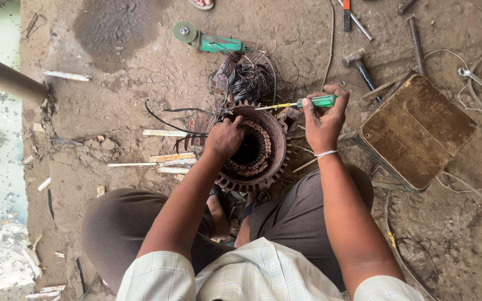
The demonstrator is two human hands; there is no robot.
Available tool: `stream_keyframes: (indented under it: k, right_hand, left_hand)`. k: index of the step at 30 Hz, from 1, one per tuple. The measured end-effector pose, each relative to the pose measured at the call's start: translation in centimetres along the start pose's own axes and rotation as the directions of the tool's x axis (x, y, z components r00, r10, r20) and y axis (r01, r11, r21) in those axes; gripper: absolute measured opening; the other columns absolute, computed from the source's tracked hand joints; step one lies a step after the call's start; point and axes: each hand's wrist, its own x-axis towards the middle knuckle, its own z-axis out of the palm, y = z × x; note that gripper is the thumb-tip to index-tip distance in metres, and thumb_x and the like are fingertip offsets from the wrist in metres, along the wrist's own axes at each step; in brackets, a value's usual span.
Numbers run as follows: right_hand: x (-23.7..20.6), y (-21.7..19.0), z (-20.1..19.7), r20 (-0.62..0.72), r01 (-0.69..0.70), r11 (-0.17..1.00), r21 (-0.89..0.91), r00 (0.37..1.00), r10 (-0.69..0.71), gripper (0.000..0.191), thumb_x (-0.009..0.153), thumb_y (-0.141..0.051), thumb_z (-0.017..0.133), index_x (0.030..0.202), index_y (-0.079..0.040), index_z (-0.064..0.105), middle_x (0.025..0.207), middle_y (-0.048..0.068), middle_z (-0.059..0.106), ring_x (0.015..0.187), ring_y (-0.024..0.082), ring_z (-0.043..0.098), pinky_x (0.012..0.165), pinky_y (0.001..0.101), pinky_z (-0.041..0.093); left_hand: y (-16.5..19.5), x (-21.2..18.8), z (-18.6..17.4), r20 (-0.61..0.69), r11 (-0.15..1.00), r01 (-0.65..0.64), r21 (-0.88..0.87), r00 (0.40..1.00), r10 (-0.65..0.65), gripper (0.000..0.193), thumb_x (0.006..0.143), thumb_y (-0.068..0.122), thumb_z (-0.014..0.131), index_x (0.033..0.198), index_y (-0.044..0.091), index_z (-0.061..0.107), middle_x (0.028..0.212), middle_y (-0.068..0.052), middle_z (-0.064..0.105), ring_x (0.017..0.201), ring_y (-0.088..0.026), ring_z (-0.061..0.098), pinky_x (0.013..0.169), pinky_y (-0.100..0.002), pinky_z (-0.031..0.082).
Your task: The person sits on the ground and uses a screwdriver to scrape and clean the inner copper windings of a motor stator. They repeatedly probe and remove debris from the slots while holding the stator steady with the other hand.
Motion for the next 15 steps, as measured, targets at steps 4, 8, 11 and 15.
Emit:
stream_keyframes:
  k: [4,8,11,15]
  right_hand:
    - [0.0,-0.5,0.0,0.030,0.016,0.999,-0.030,0.999,-0.015,0.046,0.102,0.005,0.070,0.133,-0.008,0.039,0.112,0.010,0.065,0.101,0.015,0.065,0.089,0.0299,0.060]
    - [-0.3,-1.5,0.9,0.099,0.077,0.996,-0.054,0.993,-0.072,0.046,0.105,0.005,0.072,0.134,-0.008,0.039,0.113,0.011,0.066,0.102,0.015,0.064,0.093,0.0295,0.057]
    - [-0.4,-2.0,1.9,0.112,0.033,0.999,-0.009,0.993,-0.032,0.045,0.104,0.004,0.071,0.134,-0.008,0.040,0.113,0.010,0.066,0.103,0.015,0.065,0.094,0.0293,0.057]
    - [-0.4,-2.0,2.4,0.109,0.164,0.970,-0.179,0.983,-0.146,0.049,0.098,0.007,0.073,0.134,-0.006,0.043,0.109,0.011,0.065,0.104,0.017,0.065,0.097,0.0319,0.056]
  left_hand:
    - [2.1,-1.4,2.1,0.069,0.980,-0.091,0.178,0.994,0.080,0.036,0.098,0.016,0.054,0.128,-0.003,0.059,0.111,-0.013,0.065,0.087,-0.020,0.064,0.068,-0.032,0.057]
    - [4.2,-4.3,5.3,-0.124,0.990,-0.022,-0.137,0.992,0.005,0.023,0.094,0.016,0.059,0.114,0.010,0.070,0.115,-0.012,0.067,0.111,-0.031,0.059,0.088,-0.043,0.052]
    - [4.2,-3.9,6.7,-0.401,0.883,0.023,-0.469,0.885,-0.236,0.031,0.082,0.010,0.065,0.113,0.006,0.071,0.107,-0.017,0.070,0.107,-0.038,0.061,0.090,-0.047,0.051]
    - [4.2,0.5,7.2,-0.180,0.409,0.141,-0.902,0.737,-0.651,0.035,0.082,0.023,0.071,0.110,0.001,0.072,0.097,-0.021,0.071,0.092,-0.040,0.066,0.081,-0.048,0.052]
